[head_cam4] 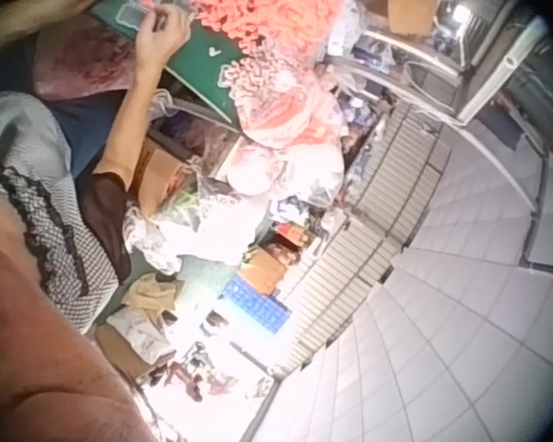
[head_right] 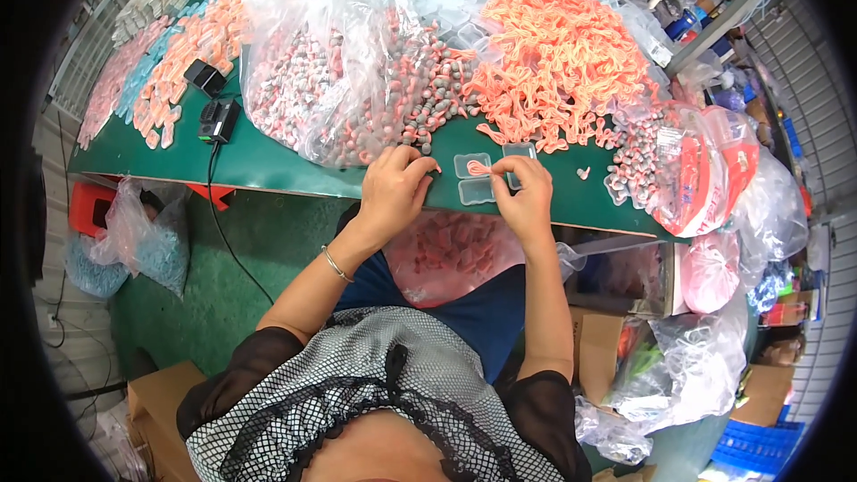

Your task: Sorting small pink plastic hair clips and components into small clear plastic boxes at a workbench.

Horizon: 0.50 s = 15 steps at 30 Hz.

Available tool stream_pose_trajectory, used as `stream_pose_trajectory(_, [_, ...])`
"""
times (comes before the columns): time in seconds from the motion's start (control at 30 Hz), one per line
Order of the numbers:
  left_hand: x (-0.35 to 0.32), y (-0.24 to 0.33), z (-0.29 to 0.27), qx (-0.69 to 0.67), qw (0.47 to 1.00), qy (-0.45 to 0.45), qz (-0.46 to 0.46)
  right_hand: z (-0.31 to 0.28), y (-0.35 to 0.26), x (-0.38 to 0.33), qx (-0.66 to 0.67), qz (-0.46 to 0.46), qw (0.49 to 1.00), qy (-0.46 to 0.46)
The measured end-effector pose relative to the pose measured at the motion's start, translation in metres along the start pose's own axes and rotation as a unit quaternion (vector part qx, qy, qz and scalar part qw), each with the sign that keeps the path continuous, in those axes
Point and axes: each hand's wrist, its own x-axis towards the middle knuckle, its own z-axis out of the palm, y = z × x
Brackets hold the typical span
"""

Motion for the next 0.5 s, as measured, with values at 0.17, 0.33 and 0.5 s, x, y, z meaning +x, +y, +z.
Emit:
stream_pose_trajectory(0.17, [0.004, -0.001, 0.012, 0.072, 0.997, -0.015, 0.003, -0.002, -0.005, 0.003, -0.005, -0.020, 0.999, 0.028])
stream_pose_trajectory(0.33, [0.003, -0.001, 0.013, 0.077, 0.997, -0.016, 0.014, -0.004, 0.006, -0.004, -0.028, -0.009, 0.999, 0.020])
stream_pose_trajectory(0.5, [0.005, 0.002, 0.018, 0.045, 0.999, -0.002, 0.007, -0.014, 0.013, -0.005, -0.036, -0.013, 0.999, -0.002])
